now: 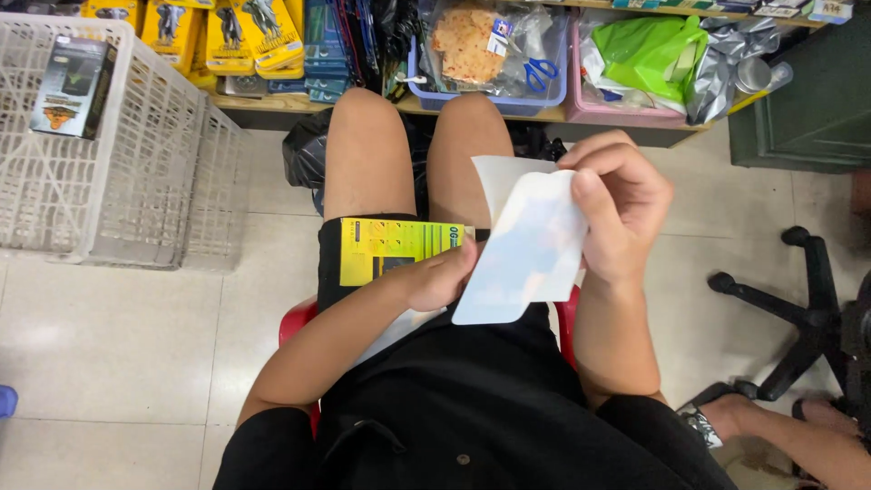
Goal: The person sits in a shop and slides phone screen protector boxes into white paper sleeves one at a time, pressing each box fully into its sleeve, then reaches up and places the sleeved boxes onto the store shelf.
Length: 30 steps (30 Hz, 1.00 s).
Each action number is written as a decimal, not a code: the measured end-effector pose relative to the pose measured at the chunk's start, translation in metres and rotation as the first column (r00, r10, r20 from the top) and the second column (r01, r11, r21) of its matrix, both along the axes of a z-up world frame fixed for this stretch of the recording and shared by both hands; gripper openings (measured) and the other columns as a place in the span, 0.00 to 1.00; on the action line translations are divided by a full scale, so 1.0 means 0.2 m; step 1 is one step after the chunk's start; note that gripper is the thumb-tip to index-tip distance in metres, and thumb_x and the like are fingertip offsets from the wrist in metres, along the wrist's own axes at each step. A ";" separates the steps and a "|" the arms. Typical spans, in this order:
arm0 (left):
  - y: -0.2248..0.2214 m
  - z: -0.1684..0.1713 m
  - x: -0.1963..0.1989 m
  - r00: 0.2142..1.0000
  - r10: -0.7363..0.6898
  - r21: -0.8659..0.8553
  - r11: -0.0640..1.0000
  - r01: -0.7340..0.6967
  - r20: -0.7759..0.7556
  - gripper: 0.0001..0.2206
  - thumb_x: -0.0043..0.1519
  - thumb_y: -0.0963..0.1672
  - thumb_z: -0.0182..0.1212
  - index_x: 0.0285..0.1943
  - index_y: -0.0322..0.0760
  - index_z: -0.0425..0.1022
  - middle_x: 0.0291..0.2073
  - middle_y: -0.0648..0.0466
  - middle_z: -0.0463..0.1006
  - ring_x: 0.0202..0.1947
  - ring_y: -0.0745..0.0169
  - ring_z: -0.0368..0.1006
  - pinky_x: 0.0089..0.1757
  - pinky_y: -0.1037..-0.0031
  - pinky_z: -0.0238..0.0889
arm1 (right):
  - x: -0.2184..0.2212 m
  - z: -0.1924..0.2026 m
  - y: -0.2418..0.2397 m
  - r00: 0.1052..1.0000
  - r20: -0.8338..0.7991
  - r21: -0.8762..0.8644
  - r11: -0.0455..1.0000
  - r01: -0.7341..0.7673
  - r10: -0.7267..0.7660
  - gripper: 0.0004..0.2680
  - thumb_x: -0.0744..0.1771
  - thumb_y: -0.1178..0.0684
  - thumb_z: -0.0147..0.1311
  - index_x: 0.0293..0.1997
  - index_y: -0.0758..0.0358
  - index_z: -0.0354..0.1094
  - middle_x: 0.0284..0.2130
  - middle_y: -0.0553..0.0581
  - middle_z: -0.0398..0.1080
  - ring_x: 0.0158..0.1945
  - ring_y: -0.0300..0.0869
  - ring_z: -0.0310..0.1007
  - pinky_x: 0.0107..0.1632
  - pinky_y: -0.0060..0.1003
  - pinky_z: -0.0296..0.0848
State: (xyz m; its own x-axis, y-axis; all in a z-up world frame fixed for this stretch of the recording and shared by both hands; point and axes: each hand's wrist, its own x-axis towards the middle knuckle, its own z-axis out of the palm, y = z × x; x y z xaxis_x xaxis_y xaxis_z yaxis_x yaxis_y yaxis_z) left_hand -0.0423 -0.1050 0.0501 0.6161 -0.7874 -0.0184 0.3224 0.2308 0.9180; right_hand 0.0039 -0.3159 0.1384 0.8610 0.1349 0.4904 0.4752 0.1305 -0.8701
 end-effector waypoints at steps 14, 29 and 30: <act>0.20 0.13 -0.46 0.964 0.246 -0.286 0.920 -0.266 -0.104 0.51 0.60 0.71 0.36 0.77 0.29 0.58 0.61 0.45 0.69 0.58 0.54 0.71 0.60 0.62 0.68 | -0.19 -0.03 0.22 0.793 0.554 -0.415 0.910 -0.002 0.254 0.19 0.72 0.33 0.45 0.51 0.61 0.69 0.60 0.65 0.59 0.67 0.51 0.55 0.68 0.51 0.54; 0.20 0.10 -0.60 0.788 0.475 -0.211 0.788 -0.579 -0.391 0.48 0.54 0.68 0.30 0.77 0.38 0.50 0.69 0.48 0.66 0.69 0.52 0.65 0.63 0.58 0.65 | -0.15 -0.11 0.25 0.457 0.654 -0.743 0.625 0.240 0.602 0.29 0.71 0.20 0.18 0.69 0.29 0.70 0.74 0.51 0.55 0.78 0.48 0.37 0.74 0.53 0.28; 0.19 0.08 -0.62 0.857 0.423 -0.244 0.834 -0.495 -0.295 0.49 0.58 0.69 0.29 0.76 0.33 0.56 0.65 0.45 0.69 0.65 0.51 0.68 0.60 0.61 0.66 | -0.09 -0.09 0.24 0.513 0.637 -0.743 0.635 0.209 0.575 0.31 0.71 0.21 0.16 0.69 0.32 0.72 0.74 0.56 0.53 0.78 0.51 0.36 0.75 0.53 0.27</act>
State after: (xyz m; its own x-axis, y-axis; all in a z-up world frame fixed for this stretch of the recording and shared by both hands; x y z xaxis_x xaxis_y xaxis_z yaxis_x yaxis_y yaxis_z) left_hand -0.1653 -0.0668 0.0669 0.9154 -0.4026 -0.0067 0.2931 0.6548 0.6966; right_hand -0.0142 -0.2672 0.1198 0.0622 0.8336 0.5488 0.9954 -0.0917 0.0265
